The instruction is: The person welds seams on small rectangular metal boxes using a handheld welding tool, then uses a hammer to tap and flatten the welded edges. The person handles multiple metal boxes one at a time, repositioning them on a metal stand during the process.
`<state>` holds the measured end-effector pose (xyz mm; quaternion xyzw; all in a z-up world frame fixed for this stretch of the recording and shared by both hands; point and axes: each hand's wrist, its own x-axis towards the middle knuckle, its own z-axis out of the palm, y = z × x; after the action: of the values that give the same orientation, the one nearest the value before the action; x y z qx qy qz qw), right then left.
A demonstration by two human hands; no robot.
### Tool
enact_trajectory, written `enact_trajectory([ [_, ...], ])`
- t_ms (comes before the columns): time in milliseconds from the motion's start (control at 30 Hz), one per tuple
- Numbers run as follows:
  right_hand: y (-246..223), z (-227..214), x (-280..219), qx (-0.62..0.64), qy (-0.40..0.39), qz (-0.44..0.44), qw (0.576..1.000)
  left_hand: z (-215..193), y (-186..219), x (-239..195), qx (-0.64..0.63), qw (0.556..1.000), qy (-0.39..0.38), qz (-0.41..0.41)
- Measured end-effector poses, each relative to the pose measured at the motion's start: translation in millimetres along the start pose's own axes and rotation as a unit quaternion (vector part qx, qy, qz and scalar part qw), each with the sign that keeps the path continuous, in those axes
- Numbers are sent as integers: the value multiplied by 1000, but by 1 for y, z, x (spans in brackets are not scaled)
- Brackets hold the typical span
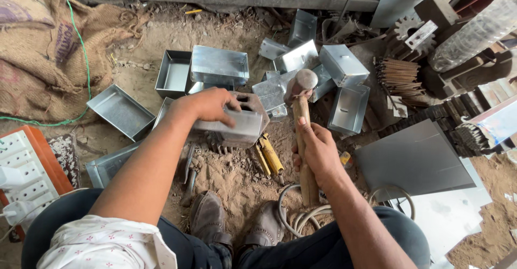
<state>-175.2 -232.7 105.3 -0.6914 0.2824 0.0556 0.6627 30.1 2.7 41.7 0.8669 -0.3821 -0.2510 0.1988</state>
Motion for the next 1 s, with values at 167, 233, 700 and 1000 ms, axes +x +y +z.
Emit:
enact_trajectory([
  [167, 7, 1, 1, -7, -18, -23, 1000, 19, 3, 9, 71, 979, 176, -73],
  [233, 9, 3, 3, -10, -25, -29, 999, 31, 11, 8, 145, 943, 298, -29],
  [700, 18, 1, 5, 122, -134, -174, 968, 27, 16, 15, 151, 967, 203, -37],
  [1000, 48, 20, 39, 122, -140, 56, 981, 23, 28, 9, 143, 970, 178, -82],
])
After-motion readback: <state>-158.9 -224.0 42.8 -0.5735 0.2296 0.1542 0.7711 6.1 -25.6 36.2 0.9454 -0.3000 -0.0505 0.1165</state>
